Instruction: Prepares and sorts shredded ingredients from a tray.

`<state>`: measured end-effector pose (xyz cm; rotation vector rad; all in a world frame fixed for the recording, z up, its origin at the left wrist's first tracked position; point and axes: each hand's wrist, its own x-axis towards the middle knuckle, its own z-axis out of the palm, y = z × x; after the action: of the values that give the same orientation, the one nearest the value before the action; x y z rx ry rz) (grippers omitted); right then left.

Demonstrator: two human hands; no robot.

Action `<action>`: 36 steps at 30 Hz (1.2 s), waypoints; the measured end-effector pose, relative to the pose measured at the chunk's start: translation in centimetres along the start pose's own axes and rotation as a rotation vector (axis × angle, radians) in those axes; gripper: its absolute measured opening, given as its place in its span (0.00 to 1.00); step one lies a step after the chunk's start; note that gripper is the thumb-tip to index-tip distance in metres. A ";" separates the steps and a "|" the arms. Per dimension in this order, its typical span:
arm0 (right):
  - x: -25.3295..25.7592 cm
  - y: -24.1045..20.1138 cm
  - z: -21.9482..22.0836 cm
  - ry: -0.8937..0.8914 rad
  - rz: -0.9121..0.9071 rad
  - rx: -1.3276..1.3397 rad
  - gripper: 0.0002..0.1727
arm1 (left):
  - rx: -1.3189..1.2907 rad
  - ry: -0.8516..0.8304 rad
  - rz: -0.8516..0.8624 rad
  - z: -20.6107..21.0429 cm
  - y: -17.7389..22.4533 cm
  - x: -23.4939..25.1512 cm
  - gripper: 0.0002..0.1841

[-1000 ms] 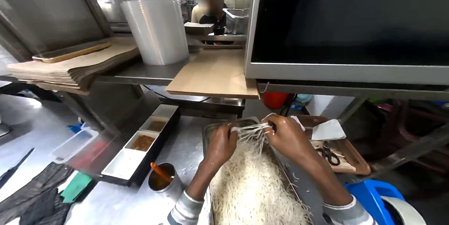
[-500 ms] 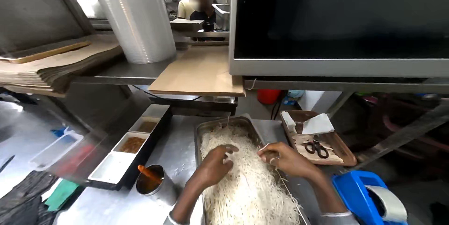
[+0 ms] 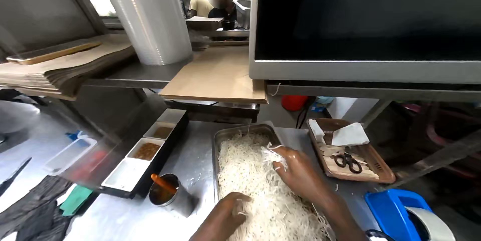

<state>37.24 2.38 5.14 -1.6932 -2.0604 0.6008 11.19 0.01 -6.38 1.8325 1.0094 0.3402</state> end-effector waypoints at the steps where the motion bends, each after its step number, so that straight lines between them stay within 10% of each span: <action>1: 0.2 -1.0 -0.8 -0.058 -0.031 -0.032 0.20 | -0.007 0.016 -0.009 -0.2 0.1 0.0 0.22; 14: -0.4 -2.2 2.2 0.097 -0.022 -0.021 0.18 | -0.786 0.154 -0.205 1.8 -0.7 0.2 0.22; 19: -1.4 -2.9 1.2 0.525 -0.085 -0.031 0.06 | -0.805 0.151 -0.217 2.9 -1.9 -0.3 0.22; 29: -1.8 -1.1 10.3 -0.305 0.322 -0.156 0.32 | -0.667 0.156 -0.124 3.0 -2.6 -0.4 0.28; 36: -5.3 -5.5 6.2 0.157 0.260 -0.300 0.21 | -0.529 0.112 -0.090 2.6 -3.0 -1.5 0.25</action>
<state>30.26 -4.23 2.92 -2.1263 -1.9083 0.2295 10.41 -2.26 -9.91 1.2989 0.9624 0.5985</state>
